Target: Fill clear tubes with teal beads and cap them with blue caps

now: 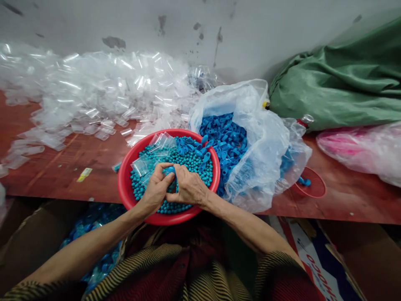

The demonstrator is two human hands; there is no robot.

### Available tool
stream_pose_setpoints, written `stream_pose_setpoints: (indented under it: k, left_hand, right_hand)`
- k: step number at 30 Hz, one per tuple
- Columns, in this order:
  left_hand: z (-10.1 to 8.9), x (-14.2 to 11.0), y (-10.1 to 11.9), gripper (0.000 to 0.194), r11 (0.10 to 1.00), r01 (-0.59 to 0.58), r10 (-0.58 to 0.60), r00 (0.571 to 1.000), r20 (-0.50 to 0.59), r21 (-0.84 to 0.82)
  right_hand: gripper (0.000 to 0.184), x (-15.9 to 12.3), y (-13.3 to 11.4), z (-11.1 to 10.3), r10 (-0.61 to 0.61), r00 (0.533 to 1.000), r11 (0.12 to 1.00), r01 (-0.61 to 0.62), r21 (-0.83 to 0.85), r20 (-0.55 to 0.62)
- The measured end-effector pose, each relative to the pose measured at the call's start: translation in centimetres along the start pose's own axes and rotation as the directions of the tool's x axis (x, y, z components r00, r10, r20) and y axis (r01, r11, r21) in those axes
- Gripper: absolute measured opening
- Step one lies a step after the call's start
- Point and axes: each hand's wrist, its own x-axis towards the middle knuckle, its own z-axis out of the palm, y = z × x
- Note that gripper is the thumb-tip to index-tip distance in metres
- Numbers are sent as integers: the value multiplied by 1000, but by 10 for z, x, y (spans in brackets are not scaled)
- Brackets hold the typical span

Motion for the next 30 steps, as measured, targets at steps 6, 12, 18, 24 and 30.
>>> stream_pose_setpoints:
  k: [6, 12, 18, 24, 30]
  left_hand:
    - [0, 7, -11, 21, 991, -25, 36, 996, -83, 132]
    - [-25, 13, 4, 30, 971, -87, 77, 996, 54, 224]
    - [-118, 19, 21, 29, 738, -196, 393, 903, -174, 646]
    - [-182, 47, 14, 38, 485, 118, 376, 866, -329, 866]
    - [-152, 31, 17, 35, 175, 90, 563, 808, -175, 980]
  right_hand:
    - [71, -1, 1, 6, 67, 994, 997, -70, 30, 82]
    - [85, 1, 10, -1, 123, 975, 967, -160, 199, 187]
    - [54, -7, 31, -6, 159, 969, 961, -196, 195, 190]
    - [34, -5, 30, -6, 117, 955, 987, -143, 77, 273]
    - [28, 11, 26, -8, 111, 939, 994, -100, -49, 326]
